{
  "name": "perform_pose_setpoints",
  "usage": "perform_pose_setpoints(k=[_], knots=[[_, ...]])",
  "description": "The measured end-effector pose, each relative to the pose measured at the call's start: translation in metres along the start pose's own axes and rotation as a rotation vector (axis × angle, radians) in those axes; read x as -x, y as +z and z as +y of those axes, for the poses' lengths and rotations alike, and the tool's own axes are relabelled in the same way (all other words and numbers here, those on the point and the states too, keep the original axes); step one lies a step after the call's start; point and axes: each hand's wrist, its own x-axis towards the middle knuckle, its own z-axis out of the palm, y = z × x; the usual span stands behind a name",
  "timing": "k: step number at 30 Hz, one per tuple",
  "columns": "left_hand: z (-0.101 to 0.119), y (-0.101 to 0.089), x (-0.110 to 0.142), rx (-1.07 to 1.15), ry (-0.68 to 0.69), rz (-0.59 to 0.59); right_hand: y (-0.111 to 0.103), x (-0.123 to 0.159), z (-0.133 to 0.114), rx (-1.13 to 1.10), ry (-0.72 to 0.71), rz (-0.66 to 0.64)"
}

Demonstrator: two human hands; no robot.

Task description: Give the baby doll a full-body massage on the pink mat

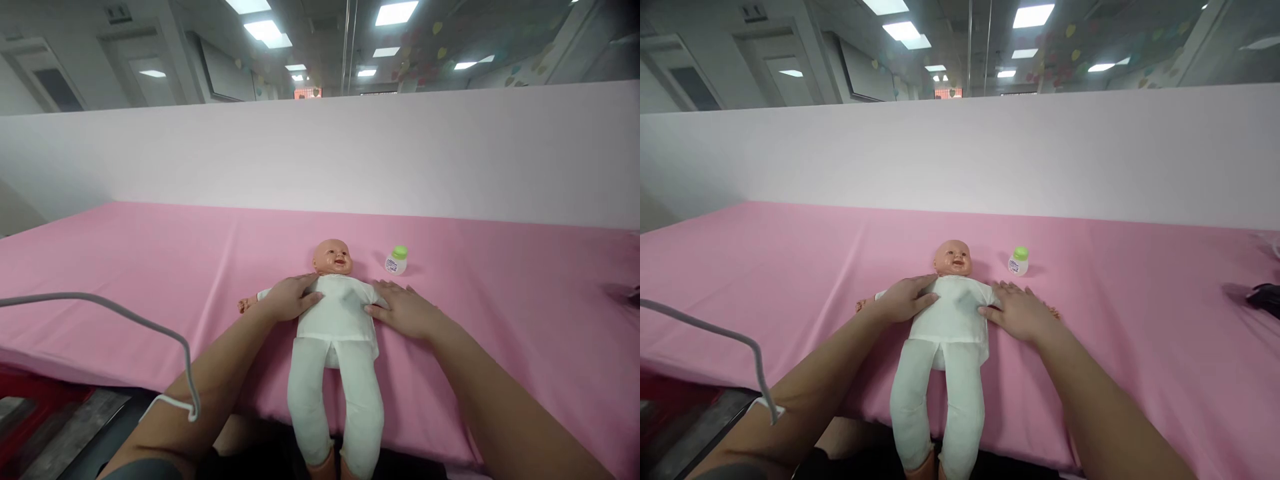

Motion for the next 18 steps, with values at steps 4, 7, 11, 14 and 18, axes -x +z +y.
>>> perform_pose_setpoints(k=[4,7,11,14,18], knots=[[-0.012,-0.021,0.009,0.075,-0.203,0.031,-0.019,0.013,0.046,-0.072,0.188,-0.033],[-0.028,-0.042,0.024,0.142,-0.395,-0.005,-0.029,0.020,0.079,-0.116,0.220,-0.025],[-0.052,-0.061,0.043,0.251,-0.625,-0.096,-0.032,0.020,0.097,-0.151,0.242,-0.033],[-0.066,-0.063,0.052,0.218,-0.635,-0.070,-0.030,0.017,0.097,-0.207,0.230,-0.048],[-0.075,-0.061,0.057,0.095,-0.655,-0.026,-0.027,0.017,0.098,-0.343,0.208,-0.026]])
